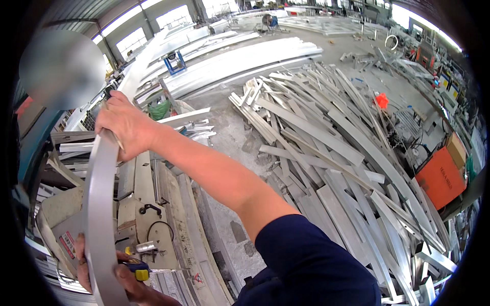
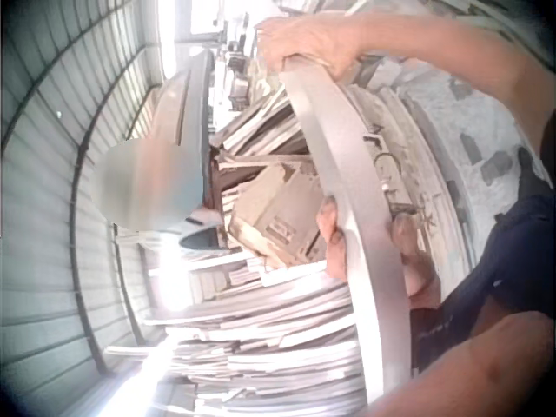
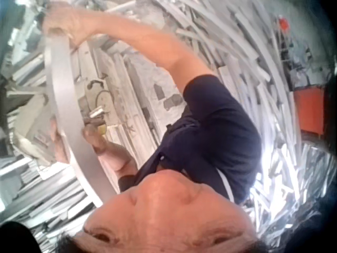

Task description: The person measures and marks aluminum profiles with a tape measure and marker, then positions them on a cutting machine and operates the controls to cut the pieces. The cut pieces are stacked on the floor.

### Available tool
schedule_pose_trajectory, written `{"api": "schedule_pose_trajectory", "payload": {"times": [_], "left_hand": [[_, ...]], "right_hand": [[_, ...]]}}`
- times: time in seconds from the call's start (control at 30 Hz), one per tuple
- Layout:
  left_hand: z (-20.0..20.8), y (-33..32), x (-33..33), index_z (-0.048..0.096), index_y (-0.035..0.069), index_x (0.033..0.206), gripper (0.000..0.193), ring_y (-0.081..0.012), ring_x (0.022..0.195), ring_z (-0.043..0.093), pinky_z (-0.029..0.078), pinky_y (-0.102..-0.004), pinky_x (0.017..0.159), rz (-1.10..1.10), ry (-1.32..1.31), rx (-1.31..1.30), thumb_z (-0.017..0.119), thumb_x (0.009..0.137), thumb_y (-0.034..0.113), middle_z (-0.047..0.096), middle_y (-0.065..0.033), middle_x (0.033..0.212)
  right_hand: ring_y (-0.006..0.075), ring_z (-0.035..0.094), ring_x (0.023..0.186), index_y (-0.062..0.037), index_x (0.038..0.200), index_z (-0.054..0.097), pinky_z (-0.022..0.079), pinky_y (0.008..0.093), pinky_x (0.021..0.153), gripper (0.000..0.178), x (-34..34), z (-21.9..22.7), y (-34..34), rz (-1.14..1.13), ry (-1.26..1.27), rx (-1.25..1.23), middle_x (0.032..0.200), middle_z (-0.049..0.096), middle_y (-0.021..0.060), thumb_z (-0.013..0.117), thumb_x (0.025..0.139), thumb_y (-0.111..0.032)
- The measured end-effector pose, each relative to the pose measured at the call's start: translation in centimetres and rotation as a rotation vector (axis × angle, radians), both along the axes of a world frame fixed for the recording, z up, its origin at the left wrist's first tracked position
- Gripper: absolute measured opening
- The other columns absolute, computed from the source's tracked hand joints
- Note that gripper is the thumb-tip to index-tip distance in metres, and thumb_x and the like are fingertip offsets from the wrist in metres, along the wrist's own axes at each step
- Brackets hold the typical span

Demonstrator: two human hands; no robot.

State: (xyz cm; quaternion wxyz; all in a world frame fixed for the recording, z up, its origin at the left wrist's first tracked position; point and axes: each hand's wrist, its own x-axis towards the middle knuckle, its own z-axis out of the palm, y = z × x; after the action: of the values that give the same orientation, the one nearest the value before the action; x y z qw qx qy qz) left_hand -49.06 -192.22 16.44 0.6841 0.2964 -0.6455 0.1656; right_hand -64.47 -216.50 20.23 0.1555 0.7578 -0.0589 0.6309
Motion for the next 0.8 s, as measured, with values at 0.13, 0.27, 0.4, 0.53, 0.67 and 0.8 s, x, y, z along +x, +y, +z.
{"api": "schedule_pose_trajectory", "payload": {"times": [0.13, 0.27, 0.4, 0.53, 0.67, 0.8], "left_hand": [[-0.6, -4.9, -0.7, 0.040, 0.002, 0.128, 0.056, -0.0147, 0.056, 0.053, 0.054, -0.0338, 0.064, 0.045, -0.227, 0.080, 0.059, 0.090, 0.039, 0.057, -0.0229, 0.114], [0.8, -10.4, -6.0, 0.040, 0.004, 0.127, 0.052, -0.0136, 0.052, 0.053, 0.055, -0.0333, 0.065, 0.009, -0.320, 0.065, 0.061, 0.090, 0.033, 0.057, -0.0256, 0.117], [-0.4, -17.7, -11.5, 0.039, 0.007, 0.129, 0.051, -0.0243, 0.084, 0.062, 0.055, -0.0418, 0.081, -0.205, -0.309, 0.077, 0.068, 0.088, 0.020, 0.054, -0.0276, 0.126], [-0.5, -25.8, -13.8, 0.037, 0.009, 0.130, 0.055, -0.0357, 0.120, 0.052, 0.049, -0.0492, 0.095, -0.423, -0.407, 0.061, 0.070, 0.087, 0.017, 0.053, -0.0268, 0.129], [-0.7, -33.8, -16.4, 0.038, 0.008, 0.124, 0.055, -0.0327, 0.111, 0.057, 0.048, -0.0436, 0.092, -0.401, -0.530, 0.106, 0.074, 0.083, 0.015, 0.055, -0.0265, 0.125], [-4.2, -43.4, -16.9, 0.039, 0.006, 0.117, 0.061, -0.0244, 0.096, 0.062, 0.050, -0.0321, 0.079, -0.406, -0.392, 0.186, 0.078, 0.070, 0.003, 0.057, -0.0242, 0.115]], "right_hand": [[0.0316, 0.053, 0.094, -0.0173, 0.093, 0.053, 0.029, 0.0487, 0.103, 0.054, -4.9, -0.6, -4.9, 0.040, -0.077, -0.018, 0.088, 0.055, 0.0057, 0.083, 0.051, -0.028], [0.0300, 0.056, 0.095, -0.0170, 0.095, 0.056, 0.033, 0.0438, 0.096, 0.051, -9.6, -1.3, -9.8, -0.050, -0.036, 0.066, 0.094, 0.060, 0.0065, 0.083, 0.054, -0.029], [0.0305, 0.057, 0.103, -0.0133, 0.108, 0.055, 0.039, 0.0428, 0.098, 0.050, -17.8, -3.6, -16.4, -0.093, 0.115, 0.099, 0.107, 0.061, 0.0090, 0.079, 0.065, -0.020], [0.0331, 0.053, 0.118, -0.0096, 0.130, 0.048, 0.040, 0.0420, 0.106, 0.067, -21.9, -6.8, -19.6, -0.121, 0.041, 0.268, 0.125, 0.055, 0.0160, 0.079, 0.072, -0.019], [0.0383, 0.054, 0.121, -0.0087, 0.143, 0.038, 0.044, 0.0420, 0.102, 0.079, -24.7, -13.9, -22.6, -0.274, -0.157, 0.599, 0.137, 0.052, 0.0207, 0.079, 0.078, -0.027], [0.0411, 0.060, 0.110, -0.0045, 0.140, 0.041, 0.048, 0.0450, 0.091, 0.080, -24.8, -20.4, -27.5, -0.476, 0.043, 1.076, 0.121, 0.061, 0.0236, 0.077, 0.078, -0.039]]}}
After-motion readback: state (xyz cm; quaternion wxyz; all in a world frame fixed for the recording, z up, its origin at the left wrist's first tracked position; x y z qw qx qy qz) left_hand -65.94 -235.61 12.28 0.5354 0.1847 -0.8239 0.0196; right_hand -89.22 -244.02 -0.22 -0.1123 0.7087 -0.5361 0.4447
